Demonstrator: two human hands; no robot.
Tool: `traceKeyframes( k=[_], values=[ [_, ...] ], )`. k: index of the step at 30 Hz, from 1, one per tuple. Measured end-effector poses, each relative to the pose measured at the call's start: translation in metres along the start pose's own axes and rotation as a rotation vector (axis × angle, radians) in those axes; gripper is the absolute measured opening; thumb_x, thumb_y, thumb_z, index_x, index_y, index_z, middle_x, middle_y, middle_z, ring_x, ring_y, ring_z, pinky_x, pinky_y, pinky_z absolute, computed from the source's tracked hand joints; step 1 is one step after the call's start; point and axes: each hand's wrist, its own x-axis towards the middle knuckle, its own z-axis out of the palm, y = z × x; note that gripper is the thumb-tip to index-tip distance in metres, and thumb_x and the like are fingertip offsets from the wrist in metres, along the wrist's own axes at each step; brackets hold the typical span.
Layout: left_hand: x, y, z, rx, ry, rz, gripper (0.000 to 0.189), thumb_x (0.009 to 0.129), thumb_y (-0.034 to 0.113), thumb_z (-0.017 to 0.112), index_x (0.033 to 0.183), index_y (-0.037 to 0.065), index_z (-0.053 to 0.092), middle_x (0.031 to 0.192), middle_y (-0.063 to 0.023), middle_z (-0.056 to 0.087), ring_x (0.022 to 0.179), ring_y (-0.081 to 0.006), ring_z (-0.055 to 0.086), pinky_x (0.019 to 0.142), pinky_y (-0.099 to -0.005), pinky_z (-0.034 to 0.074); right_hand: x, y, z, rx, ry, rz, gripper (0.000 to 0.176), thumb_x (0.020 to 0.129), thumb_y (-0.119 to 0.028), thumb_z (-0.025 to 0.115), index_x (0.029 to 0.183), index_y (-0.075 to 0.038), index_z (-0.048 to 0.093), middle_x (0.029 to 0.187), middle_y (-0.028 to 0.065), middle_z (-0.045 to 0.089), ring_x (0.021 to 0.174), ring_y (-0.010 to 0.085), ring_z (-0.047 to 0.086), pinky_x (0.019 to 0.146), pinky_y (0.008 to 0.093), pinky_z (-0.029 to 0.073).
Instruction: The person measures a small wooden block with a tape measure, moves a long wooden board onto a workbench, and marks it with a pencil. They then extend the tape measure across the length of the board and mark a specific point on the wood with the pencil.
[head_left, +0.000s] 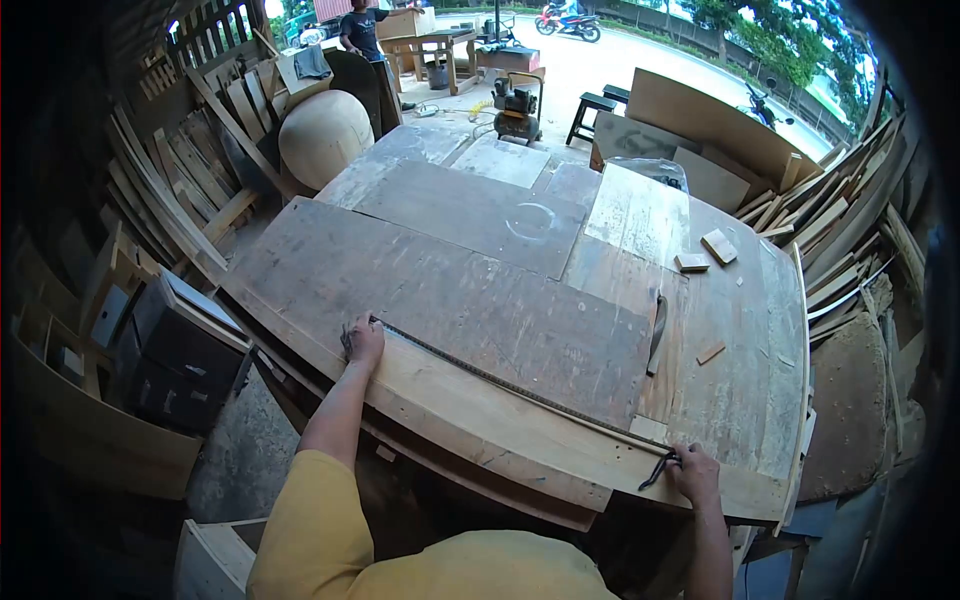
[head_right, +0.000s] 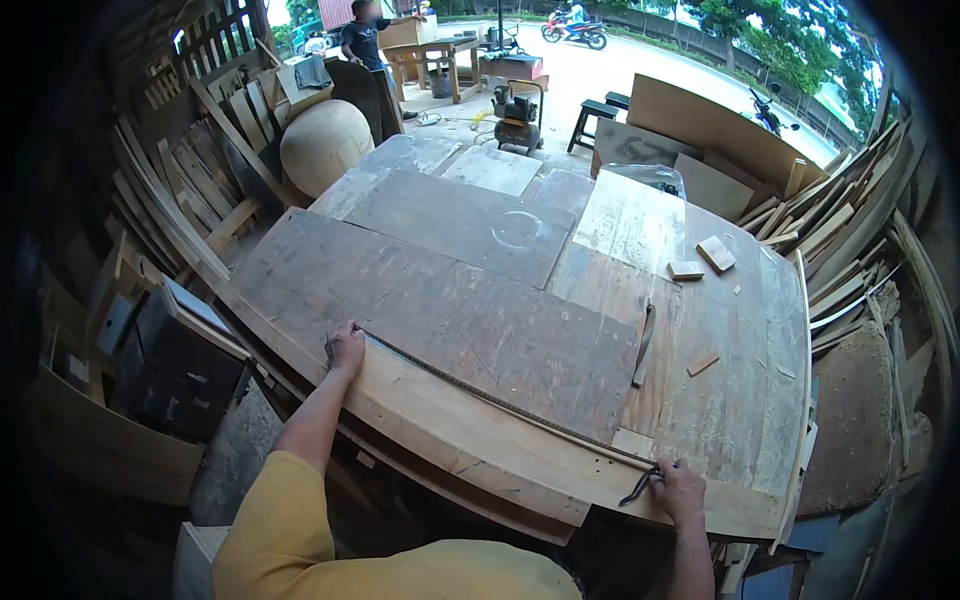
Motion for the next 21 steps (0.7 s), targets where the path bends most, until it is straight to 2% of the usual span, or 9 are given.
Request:
traceKeyframes(
  k=[1, 3, 5, 7, 10, 14, 15, 18, 21],
  values=[
    [-0.009, 0.017, -0.009, 0.034, 0.057, 0.038, 0.034, 0.081, 0.022, 0.063, 0.112, 0.011, 0.069, 0.117, -0.0126, 0.063, 0.115, -0.0335, 0.054, 0.099, -0.0478, 0.042, 0.001, -0.001, -0.003, 0.006, -0.008, 0.016, 0.037, 0.083, -0.032, 0.070, 0.118, -0.020, 0.066, 0.095, 0.0146, 0.064, 0.084, 0.0347, 0.068, 0.072, 0.0476, 0.054],
    [-0.030, 0.048, -0.008, 0.026, 0.110, 0.240, 0.033, 0.079, 0.021, 0.065, 0.110, 0.011, 0.068, 0.115, -0.0113, 0.062, 0.116, -0.0310, 0.053, 0.100, -0.0491, 0.039, 0.000, -0.007, -0.009, 0.024, -0.037, 0.047, 0.035, 0.083, -0.032, 0.071, 0.115, -0.018, 0.067, 0.096, 0.0144, 0.064, 0.088, 0.0349, 0.067, 0.074, 0.0481, 0.053],
    [-0.058, 0.082, 0.003, -0.078, 0.027, 0.514, 0.029, 0.079, 0.026, 0.069, 0.104, 0.012, 0.070, 0.114, -0.0099, 0.064, 0.115, -0.0295, 0.054, 0.102, -0.0486, 0.034, 0.001, -0.006, -0.009, 0.025, -0.038, 0.046, 0.035, 0.084, -0.032, 0.070, 0.115, -0.018, 0.067, 0.096, 0.0142, 0.064, 0.088, 0.0349, 0.067, 0.075, 0.0481, 0.053],
    [-0.095, 0.127, 0.009, -0.201, -0.110, 0.670, 0.034, 0.077, 0.033, 0.074, 0.104, 0.012, 0.071, 0.111, -0.0096, 0.066, 0.114, -0.0281, 0.055, 0.103, -0.0495, 0.033, 0.000, -0.005, -0.007, 0.029, -0.043, 0.043, 0.035, 0.084, -0.033, 0.070, 0.115, -0.018, 0.067, 0.096, 0.0141, 0.064, 0.088, 0.0349, 0.067, 0.076, 0.0480, 0.053],
    [-0.142, 0.185, 0.016, -0.329, -0.292, 0.791, 0.033, 0.083, 0.039, 0.071, 0.102, 0.012, 0.072, 0.110, -0.0076, 0.067, 0.115, -0.0278, 0.055, 0.109, -0.0530, 0.029, 0.001, -0.005, -0.010, 0.032, -0.062, 0.044, 0.036, 0.084, -0.032, 0.070, 0.117, -0.018, 0.067, 0.097, 0.0139, 0.064, 0.089, 0.0349, 0.067, 0.077, 0.0477, 0.053],
    [-0.180, 0.226, 0.019, -0.274, -0.455, 0.808, 0.027, 0.084, 0.037, 0.072, 0.094, 0.013, 0.072, 0.104, -0.0061, 0.067, 0.112, -0.0260, 0.057, 0.109, -0.0492, 0.030, 0.001, -0.003, -0.010, 0.038, -0.059, 0.036, 0.038, 0.083, -0.032, 0.071, 0.119, -0.019, 0.067, 0.097, 0.0136, 0.064, 0.088, 0.0348, 0.067, 0.077, 0.0471, 0.054],
    [-0.185, 0.231, 0.018, -0.270, -0.458, 0.830, 0.026, 0.085, 0.037, 0.071, 0.091, 0.012, 0.071, 0.098, -0.0067, 0.066, 0.109, -0.0261, 0.058, 0.108, -0.0488, 0.031, 0.001, -0.002, -0.008, 0.045, -0.052, 0.030, 0.039, 0.083, -0.032, 0.071, 0.119, -0.019, 0.067, 0.097, 0.0136, 0.064, 0.088, 0.0348, 0.067, 0.077, 0.0469, 0.054],
    [-0.190, 0.237, 0.023, -0.296, -0.482, 0.800, 0.024, 0.085, 0.035, 0.072, 0.089, 0.011, 0.071, 0.095, -0.0075, 0.066, 0.106, -0.0270, 0.059, 0.105, -0.0473, 0.033, 0.002, -0.003, -0.011, 0.026, -0.104, 0.038, 0.041, 0.084, -0.034, 0.070, 0.123, -0.021, 0.065, 0.103, 0.0155, 0.063, 0.088, 0.0366, 0.068, 0.075, 0.0478, 0.055],
    [-0.191, 0.250, 0.009, -0.364, -0.514, 0.729, 0.021, 0.086, 0.030, 0.072, 0.084, 0.008, 0.071, 0.091, -0.0082, 0.066, 0.100, -0.0285, 0.059, 0.098, -0.0428, 0.039, 0.000, -0.003, -0.015, 0.062, -0.093, 0.034, 0.040, 0.086, -0.035, 0.069, 0.123, -0.020, 0.065, 0.104, 0.0153, 0.064, 0.088, 0.0367, 0.068, 0.075, 0.0470, 0.055]
  ],
)
